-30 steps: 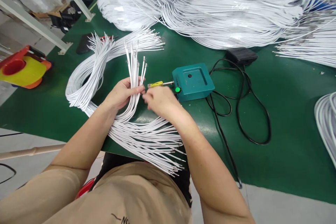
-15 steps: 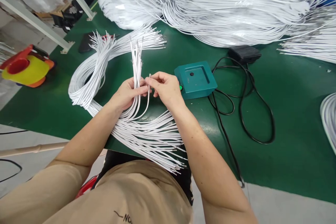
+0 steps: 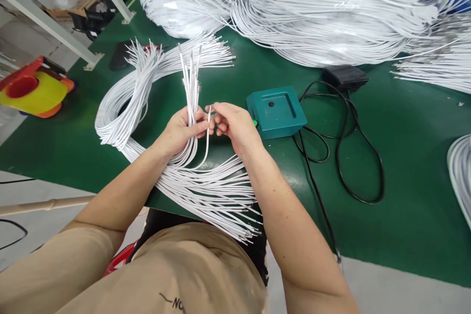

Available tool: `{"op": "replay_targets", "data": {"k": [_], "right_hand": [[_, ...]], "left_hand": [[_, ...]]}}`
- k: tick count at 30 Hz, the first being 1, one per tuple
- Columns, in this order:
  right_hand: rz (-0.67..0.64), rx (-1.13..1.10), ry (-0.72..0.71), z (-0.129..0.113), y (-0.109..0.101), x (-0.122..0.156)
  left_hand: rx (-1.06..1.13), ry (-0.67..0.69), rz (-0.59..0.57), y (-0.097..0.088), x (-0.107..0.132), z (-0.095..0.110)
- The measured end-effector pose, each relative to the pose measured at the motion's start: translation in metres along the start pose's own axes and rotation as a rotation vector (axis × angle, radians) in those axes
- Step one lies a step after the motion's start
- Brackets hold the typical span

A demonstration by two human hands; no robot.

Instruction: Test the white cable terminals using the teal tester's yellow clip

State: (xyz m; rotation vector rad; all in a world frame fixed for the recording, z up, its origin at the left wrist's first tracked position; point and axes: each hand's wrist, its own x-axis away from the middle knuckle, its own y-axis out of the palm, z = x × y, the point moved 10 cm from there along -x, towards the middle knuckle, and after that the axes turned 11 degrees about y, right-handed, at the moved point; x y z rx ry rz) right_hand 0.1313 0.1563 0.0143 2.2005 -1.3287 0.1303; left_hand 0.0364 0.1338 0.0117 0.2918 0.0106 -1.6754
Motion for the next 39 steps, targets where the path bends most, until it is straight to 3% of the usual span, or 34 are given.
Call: {"op": "replay_targets", "data": {"k": [6, 14, 20, 26, 32, 35, 39], "right_hand": [[-0.035, 0.024, -0.008, -0.001, 0.002, 0.002], [-0.118, -0.091, 0.081, 0.008, 0.003, 0.000], [-0.006, 0.007, -0.007, -0.004, -0.007, 0.005], [0.215, 0.409, -0.293, -0.031, -0.008, 0.020], [0.514, 1.209, -0.668, -0.043, 0.018, 0.038], [0.495, 1.512, -0.703, -0.036, 0.029, 0.035], [0.501, 1.706, -0.695, -0.040, 0.021, 0.027]], "left_hand": [[0.011, -0.023, -0.067, 0.014, 0.002, 0.002], [-0.013, 0.009, -0.008, 0.002, 0.001, 0.005], [-0.003, 0.030, -0.006, -0.002, -0.001, 0.004], [0.078, 0.023, -0.024, 0.003, 0.000, 0.006], [0.189, -0.124, -0.029, 0.002, 0.002, -0.005], [0.185, -0.170, 0.004, -0.004, 0.001, -0.013], [-0.046, -0.136, 0.055, -0.016, -0.003, -0.014]]}}
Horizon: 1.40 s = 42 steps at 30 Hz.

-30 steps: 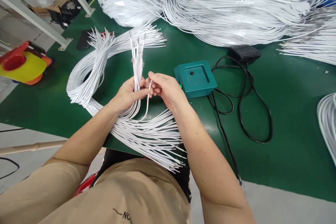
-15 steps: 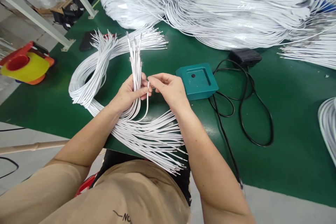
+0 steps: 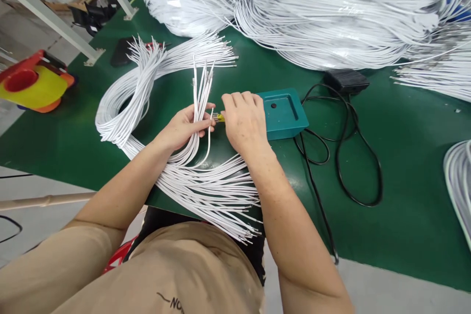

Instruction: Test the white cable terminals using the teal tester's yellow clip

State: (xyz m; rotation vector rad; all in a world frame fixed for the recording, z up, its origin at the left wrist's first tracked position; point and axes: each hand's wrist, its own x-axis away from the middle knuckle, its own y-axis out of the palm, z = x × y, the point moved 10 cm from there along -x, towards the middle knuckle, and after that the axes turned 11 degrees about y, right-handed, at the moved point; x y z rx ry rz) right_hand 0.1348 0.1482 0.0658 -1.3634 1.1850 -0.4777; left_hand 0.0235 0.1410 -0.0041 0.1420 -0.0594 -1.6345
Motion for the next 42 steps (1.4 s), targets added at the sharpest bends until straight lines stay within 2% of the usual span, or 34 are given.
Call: {"op": "replay_targets", "data": {"k": [5, 17, 28, 30, 32, 36, 39, 42], "right_hand": [[-0.130, 0.114, -0.019, 0.011, 0.018, -0.007], [-0.165, 0.113, -0.066, 0.007, 0.026, -0.005], [-0.246, 0.280, -0.057, 0.009, 0.037, -0.007], [-0.218, 0.258, -0.051, 0.008, 0.032, -0.006], [-0.121, 0.223, -0.007, 0.013, 0.020, -0.005], [0.090, 0.179, 0.233, 0.049, -0.001, -0.002], [0.120, 0.165, 0.293, 0.064, 0.000, 0.002], [0.100, 0.179, 0.284, 0.064, 0.000, 0.001]], "left_hand": [[-0.183, -0.006, 0.001, -0.003, -0.001, -0.002], [-0.308, -0.013, 0.023, -0.011, -0.004, -0.008], [-0.510, -0.051, 0.033, -0.013, -0.004, -0.009], [-0.519, -0.055, 0.024, -0.013, -0.004, -0.011], [-0.516, -0.059, 0.020, -0.014, -0.004, -0.012], [-0.485, -0.056, 0.018, -0.014, -0.004, -0.011], [-0.442, -0.069, 0.019, -0.016, -0.003, -0.009], [-0.382, -0.068, 0.044, -0.022, -0.002, -0.007]]}}
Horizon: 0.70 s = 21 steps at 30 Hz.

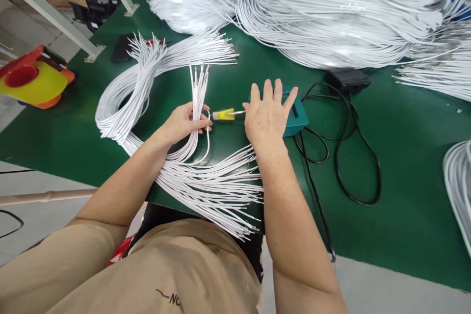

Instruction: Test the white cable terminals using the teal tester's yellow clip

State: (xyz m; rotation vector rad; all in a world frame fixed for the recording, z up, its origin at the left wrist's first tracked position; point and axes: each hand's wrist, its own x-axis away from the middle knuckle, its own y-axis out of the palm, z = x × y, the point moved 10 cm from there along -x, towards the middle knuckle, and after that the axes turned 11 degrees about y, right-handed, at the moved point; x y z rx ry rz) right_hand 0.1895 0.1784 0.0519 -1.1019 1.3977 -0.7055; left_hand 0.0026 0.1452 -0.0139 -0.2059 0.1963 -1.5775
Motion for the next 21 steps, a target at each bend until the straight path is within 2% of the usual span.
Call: {"op": "replay_targets", "data": {"k": [2, 4, 7, 9, 10, 13, 16, 18, 21], "right_hand": [[-0.018, -0.051, -0.028, -0.007, -0.007, 0.001], [-0.081, -0.195, -0.124, -0.026, -0.015, 0.006], [-0.324, -0.442, -0.413, -0.077, -0.021, 0.032], [-0.495, -0.443, -0.557, -0.105, -0.018, 0.055], [-0.577, -0.380, -0.560, -0.111, -0.011, 0.063], [-0.846, -0.229, -0.438, -0.109, 0.010, 0.080], [-1.062, -0.344, -0.321, -0.099, 0.017, 0.086], [-1.024, -0.502, -0.199, -0.089, 0.015, 0.068], [-0.725, -0.765, 0.097, -0.056, 0.008, 0.027]], "left_hand": [[0.066, 0.014, 0.012, -0.004, 0.000, 0.000], [0.157, 0.024, 0.000, -0.003, -0.001, 0.000], [0.299, 0.032, -0.024, -0.001, -0.001, 0.000], [0.370, 0.017, -0.023, 0.000, -0.001, 0.001], [0.393, 0.004, -0.015, 0.000, 0.000, 0.001], [0.417, -0.028, 0.017, -0.001, 0.001, 0.001], [0.391, -0.015, 0.022, -0.001, 0.002, 0.004], [0.368, 0.024, 0.021, 0.000, 0.002, 0.006], [0.339, 0.084, -0.002, 0.005, 0.003, 0.009]]}}
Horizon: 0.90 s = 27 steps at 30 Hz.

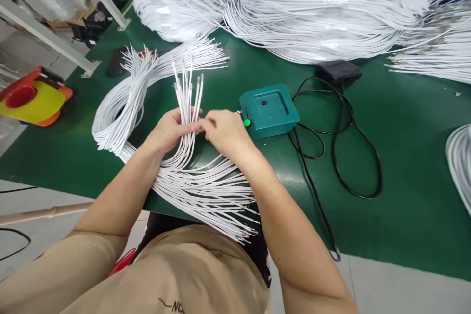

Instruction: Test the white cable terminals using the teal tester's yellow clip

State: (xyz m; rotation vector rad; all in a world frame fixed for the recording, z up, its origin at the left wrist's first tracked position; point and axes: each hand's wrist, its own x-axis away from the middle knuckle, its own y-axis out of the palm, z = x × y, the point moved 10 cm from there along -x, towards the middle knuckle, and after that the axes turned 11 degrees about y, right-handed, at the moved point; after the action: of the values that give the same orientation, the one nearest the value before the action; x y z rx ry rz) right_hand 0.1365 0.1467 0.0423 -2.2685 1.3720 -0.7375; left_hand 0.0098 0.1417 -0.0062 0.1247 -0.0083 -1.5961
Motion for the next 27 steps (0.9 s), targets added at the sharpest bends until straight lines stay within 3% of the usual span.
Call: {"op": "replay_targets", "data": {"k": [2, 4, 12, 23, 27], "right_hand": [[0.168, -0.210, 0.018, 0.009, -0.022, -0.005], [0.219, -0.369, 0.006, 0.015, -0.028, -0.007], [0.082, -0.548, 0.017, 0.011, -0.013, -0.006], [0.247, -0.812, 0.034, 0.027, -0.028, -0.008], [0.196, -0.822, 0.024, 0.021, -0.020, -0.008]], "left_hand": [[-0.037, 0.006, -0.055, 0.008, 0.002, -0.001], [-0.074, -0.009, -0.111, 0.016, 0.005, -0.003], [0.100, -0.025, -0.098, 0.023, 0.004, 0.001], [-0.008, -0.014, -0.169, 0.028, 0.006, 0.003], [0.048, -0.032, -0.132, 0.026, 0.006, 0.003]]}}
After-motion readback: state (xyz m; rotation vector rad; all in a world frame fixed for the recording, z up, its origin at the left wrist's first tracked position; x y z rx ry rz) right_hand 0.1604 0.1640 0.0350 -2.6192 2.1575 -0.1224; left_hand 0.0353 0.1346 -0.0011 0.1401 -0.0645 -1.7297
